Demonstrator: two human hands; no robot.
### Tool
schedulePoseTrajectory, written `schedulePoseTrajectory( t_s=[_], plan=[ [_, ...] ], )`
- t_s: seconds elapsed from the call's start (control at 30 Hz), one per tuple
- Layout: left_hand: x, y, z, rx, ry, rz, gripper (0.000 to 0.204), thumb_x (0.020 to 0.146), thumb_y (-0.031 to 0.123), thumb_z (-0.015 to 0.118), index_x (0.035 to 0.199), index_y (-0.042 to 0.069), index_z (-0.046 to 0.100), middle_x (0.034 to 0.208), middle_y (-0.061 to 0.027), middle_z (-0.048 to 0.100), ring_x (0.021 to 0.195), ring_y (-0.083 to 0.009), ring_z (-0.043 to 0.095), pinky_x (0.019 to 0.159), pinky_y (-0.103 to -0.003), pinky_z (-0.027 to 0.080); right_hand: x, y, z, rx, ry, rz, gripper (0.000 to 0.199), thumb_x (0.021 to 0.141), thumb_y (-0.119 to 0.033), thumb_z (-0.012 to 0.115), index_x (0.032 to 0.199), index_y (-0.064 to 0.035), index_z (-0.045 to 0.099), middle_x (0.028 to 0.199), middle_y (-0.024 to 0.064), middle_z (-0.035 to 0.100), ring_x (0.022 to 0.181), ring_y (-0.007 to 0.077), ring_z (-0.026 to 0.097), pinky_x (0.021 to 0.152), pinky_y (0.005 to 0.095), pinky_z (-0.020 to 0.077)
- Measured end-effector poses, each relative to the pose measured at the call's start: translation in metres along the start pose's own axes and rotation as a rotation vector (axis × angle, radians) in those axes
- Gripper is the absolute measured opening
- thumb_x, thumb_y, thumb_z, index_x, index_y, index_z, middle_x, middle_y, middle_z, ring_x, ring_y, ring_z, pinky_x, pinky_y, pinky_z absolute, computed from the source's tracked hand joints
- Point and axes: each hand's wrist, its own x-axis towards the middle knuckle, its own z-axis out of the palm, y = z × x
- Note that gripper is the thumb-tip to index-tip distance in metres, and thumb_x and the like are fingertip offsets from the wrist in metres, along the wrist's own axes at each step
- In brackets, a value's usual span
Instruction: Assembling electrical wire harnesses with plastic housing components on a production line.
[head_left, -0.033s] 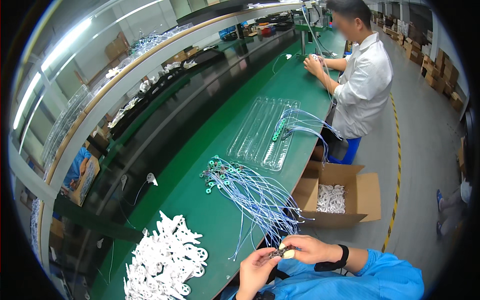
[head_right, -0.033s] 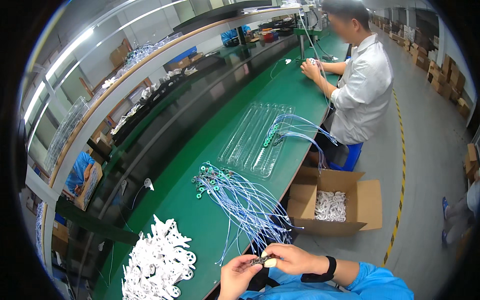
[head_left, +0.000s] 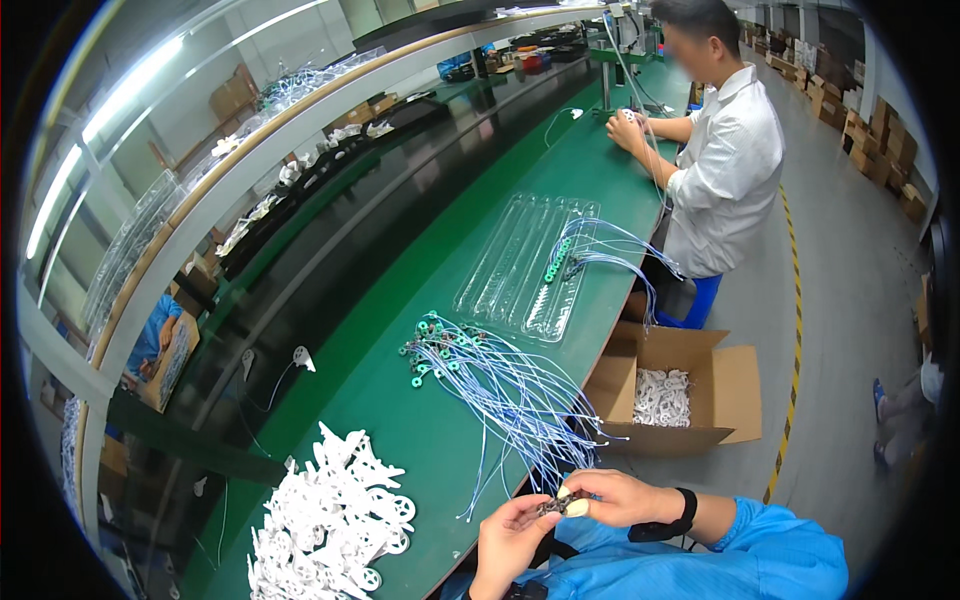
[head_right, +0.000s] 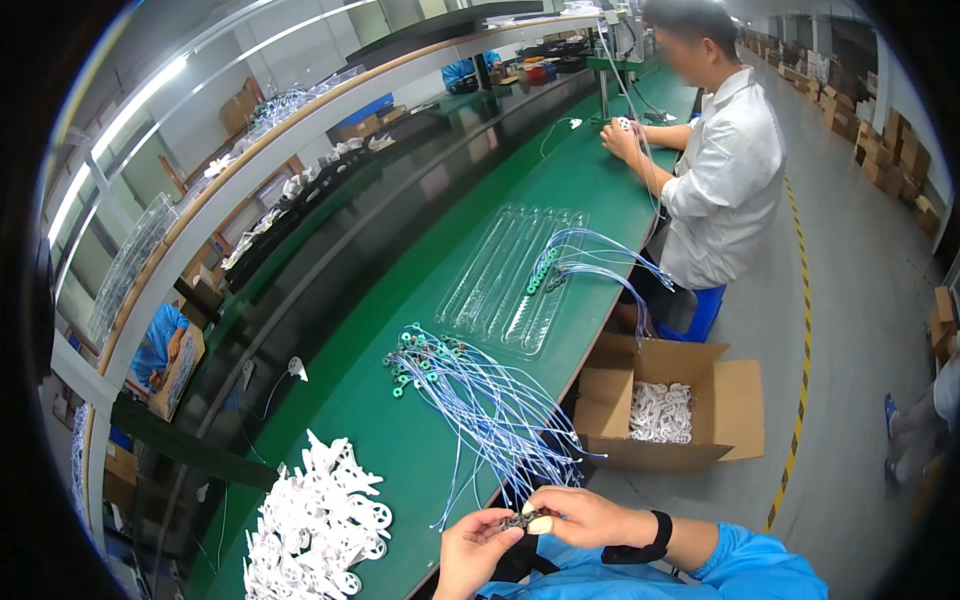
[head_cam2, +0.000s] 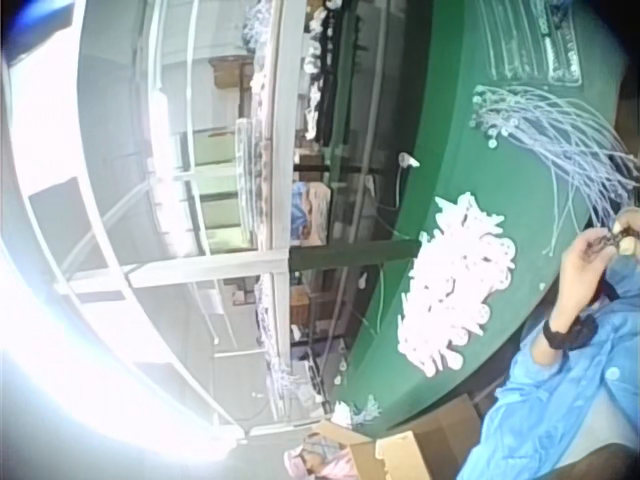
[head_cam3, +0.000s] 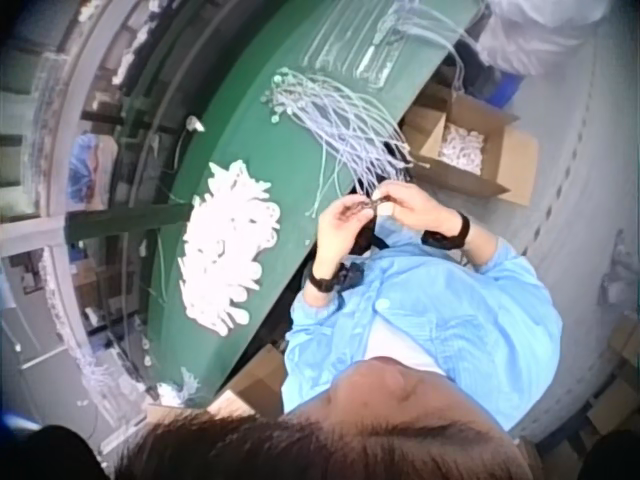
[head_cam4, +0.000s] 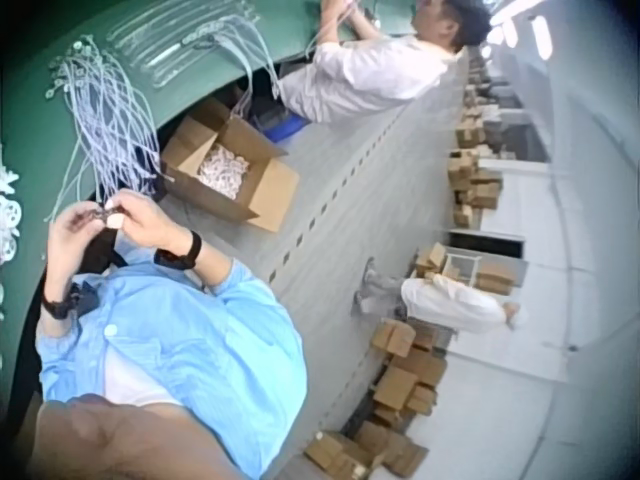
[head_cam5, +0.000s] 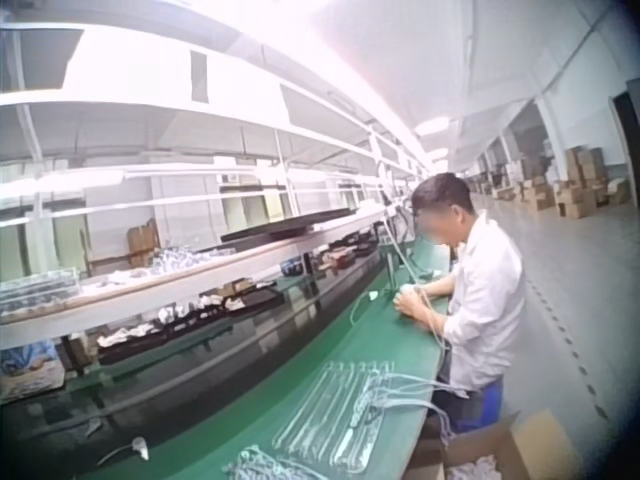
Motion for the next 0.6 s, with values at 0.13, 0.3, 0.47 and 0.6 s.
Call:
schedulePoseTrajectory(
  t_s=[0.13, 0.3, 0.47, 0.6],
  plan=[
    [0.012, -0.005, -0.011, 0.019, -0.105, -0.037, 0.028, 0.082, -0.005, 0.065, 0.108, -0.008, 0.057, 0.100, -0.0133, 0.065, 0.091, -0.0152, 0.064, 0.084, -0.026, 0.052, -0.003, 0.015, 0.000, 0.130, -0.056, 0.113, 0.022, 0.090, -0.014, 0.058, 0.107, -0.0022, 0.056, 0.093, 0.0072, 0.060, 0.085, 0.0163, 0.057, 0.076, 0.0286, 0.0456],
    [0.007, -0.009, -0.009, 0.003, -0.077, -0.033, 0.026, 0.087, 0.000, 0.060, 0.112, -0.004, 0.055, 0.097, -0.0088, 0.063, 0.087, -0.0138, 0.061, 0.079, -0.024, 0.049, -0.001, 0.012, 0.013, 0.257, -0.015, 0.196, 0.024, 0.092, -0.019, 0.058, 0.108, -0.0017, 0.057, 0.094, 0.0033, 0.062, 0.087, 0.0096, 0.055, 0.079, 0.0268, 0.0457],
    [0.011, -0.004, 0.002, -0.016, 0.031, 0.040, 0.023, 0.086, 0.001, 0.062, 0.109, -0.003, 0.056, 0.088, -0.0041, 0.061, 0.074, -0.0091, 0.057, 0.068, -0.021, 0.048, 0.002, 0.019, 0.012, 0.376, -0.023, 0.225, 0.024, 0.094, -0.017, 0.054, 0.112, -0.0003, 0.053, 0.101, 0.0001, 0.057, 0.094, 0.0069, 0.051, 0.084, 0.0239, 0.0431],
    [0.015, -0.005, 0.008, -0.096, 0.061, -0.038, 0.021, 0.088, 0.005, 0.061, 0.107, -0.003, 0.057, 0.084, -0.0029, 0.061, 0.069, -0.0076, 0.055, 0.063, -0.019, 0.045, 0.004, 0.029, 0.012, 0.510, 0.005, 0.189, 0.023, 0.096, -0.018, 0.052, 0.110, -0.0010, 0.053, 0.099, -0.0013, 0.055, 0.093, 0.0062, 0.050, 0.083, 0.0235, 0.0425]
  ],
)
